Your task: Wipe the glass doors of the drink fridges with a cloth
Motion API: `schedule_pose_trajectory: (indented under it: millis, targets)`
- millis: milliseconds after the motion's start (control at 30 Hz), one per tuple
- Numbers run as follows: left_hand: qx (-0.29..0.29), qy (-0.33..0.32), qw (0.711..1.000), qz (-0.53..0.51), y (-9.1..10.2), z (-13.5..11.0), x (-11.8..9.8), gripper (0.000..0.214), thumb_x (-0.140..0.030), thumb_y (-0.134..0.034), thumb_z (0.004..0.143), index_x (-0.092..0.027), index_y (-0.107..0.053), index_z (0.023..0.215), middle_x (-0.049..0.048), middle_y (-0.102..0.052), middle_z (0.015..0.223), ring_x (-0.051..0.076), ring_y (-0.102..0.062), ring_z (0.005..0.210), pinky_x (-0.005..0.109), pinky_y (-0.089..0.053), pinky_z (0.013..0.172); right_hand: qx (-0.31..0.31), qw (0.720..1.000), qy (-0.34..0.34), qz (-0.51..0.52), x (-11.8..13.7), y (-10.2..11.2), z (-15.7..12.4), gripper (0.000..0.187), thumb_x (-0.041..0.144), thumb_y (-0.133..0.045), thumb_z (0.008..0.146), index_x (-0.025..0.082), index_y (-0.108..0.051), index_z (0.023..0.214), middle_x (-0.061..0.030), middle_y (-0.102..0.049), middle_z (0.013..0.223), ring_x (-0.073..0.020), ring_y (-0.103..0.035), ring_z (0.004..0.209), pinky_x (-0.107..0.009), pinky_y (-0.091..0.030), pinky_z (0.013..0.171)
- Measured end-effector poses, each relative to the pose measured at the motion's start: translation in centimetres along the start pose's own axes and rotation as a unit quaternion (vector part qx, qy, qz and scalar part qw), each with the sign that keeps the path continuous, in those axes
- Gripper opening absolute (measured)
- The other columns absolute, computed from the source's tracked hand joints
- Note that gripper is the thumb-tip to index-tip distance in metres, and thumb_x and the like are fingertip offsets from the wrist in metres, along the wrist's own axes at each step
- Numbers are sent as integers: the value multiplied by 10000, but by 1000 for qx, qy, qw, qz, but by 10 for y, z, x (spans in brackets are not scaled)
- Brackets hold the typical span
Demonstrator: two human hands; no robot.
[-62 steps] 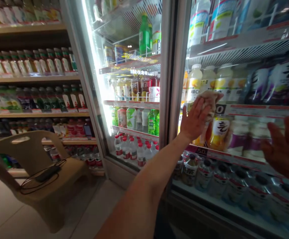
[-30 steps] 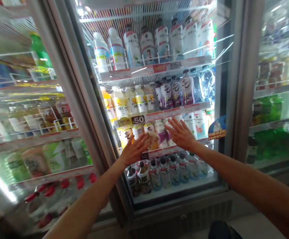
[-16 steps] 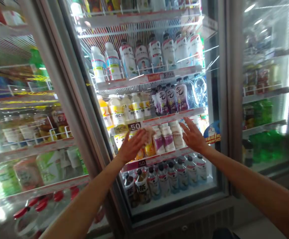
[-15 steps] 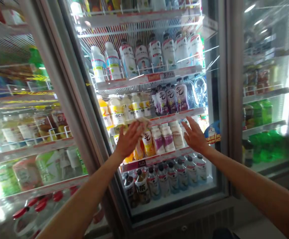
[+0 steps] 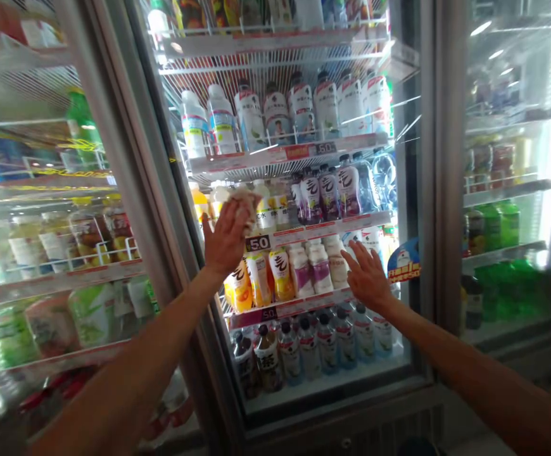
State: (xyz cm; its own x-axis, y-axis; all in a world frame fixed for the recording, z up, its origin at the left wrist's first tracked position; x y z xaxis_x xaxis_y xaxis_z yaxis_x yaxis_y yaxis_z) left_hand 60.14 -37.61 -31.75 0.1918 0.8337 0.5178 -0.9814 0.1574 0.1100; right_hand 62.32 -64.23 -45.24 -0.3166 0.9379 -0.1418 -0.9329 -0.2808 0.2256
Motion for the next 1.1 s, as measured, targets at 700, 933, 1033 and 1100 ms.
schedule_pose_trajectory:
  millis: [700,933,1033,1100]
  targets:
    - [79,-57,995,3,-2,-98,-36,575,-118,-408,862,-252,-257,1400,93,-428,1385,200,-279,1345,499,-200,1114,9,994,93,64,81,-6,19,520,83,-395,787,167,-439,1299,-129,-371,1418,-247,-204,1374,-509,-233,1078]
    - [11,46,999,25,4,-63,-9,572,-85,-351,862,-206,-240,1409,134,-310,1449,228,-228,1366,534,-198,1099,-8,991,85,101,100,-1,36,575,98,-387,794,199,-373,1360,-100,-353,1436,-226,-203,1376,-499,-229,1089]
    - [50,-185,981,-12,0,-96,-62,504,-114,-374,874,-247,-334,1359,49,-405,1407,153,-278,1347,441,-138,1138,3,988,110,107,112,-2,34,582,74,-384,783,198,-387,1351,-96,-360,1432,-222,-215,1373,-492,-245,1085]
    - [64,-200,977,-21,-3,-105,-74,453,-164,-387,887,-232,-374,1335,34,-447,1378,154,-301,1337,430,-95,1145,17,984,138,111,121,-6,31,586,55,-379,772,193,-400,1342,-94,-374,1424,-213,-237,1365,-475,-264,1079]
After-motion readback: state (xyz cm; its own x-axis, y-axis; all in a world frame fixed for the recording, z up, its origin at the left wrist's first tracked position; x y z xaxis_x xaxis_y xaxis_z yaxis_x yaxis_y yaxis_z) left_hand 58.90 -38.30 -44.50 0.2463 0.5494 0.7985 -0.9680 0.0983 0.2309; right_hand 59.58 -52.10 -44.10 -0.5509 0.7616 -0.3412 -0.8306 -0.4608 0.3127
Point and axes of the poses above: each hand's wrist, its own z-axis towards the middle knuckle, its own y-axis out of the back of the hand, x = y × z, the point moved 7 cm from there along z, towards the middle knuckle
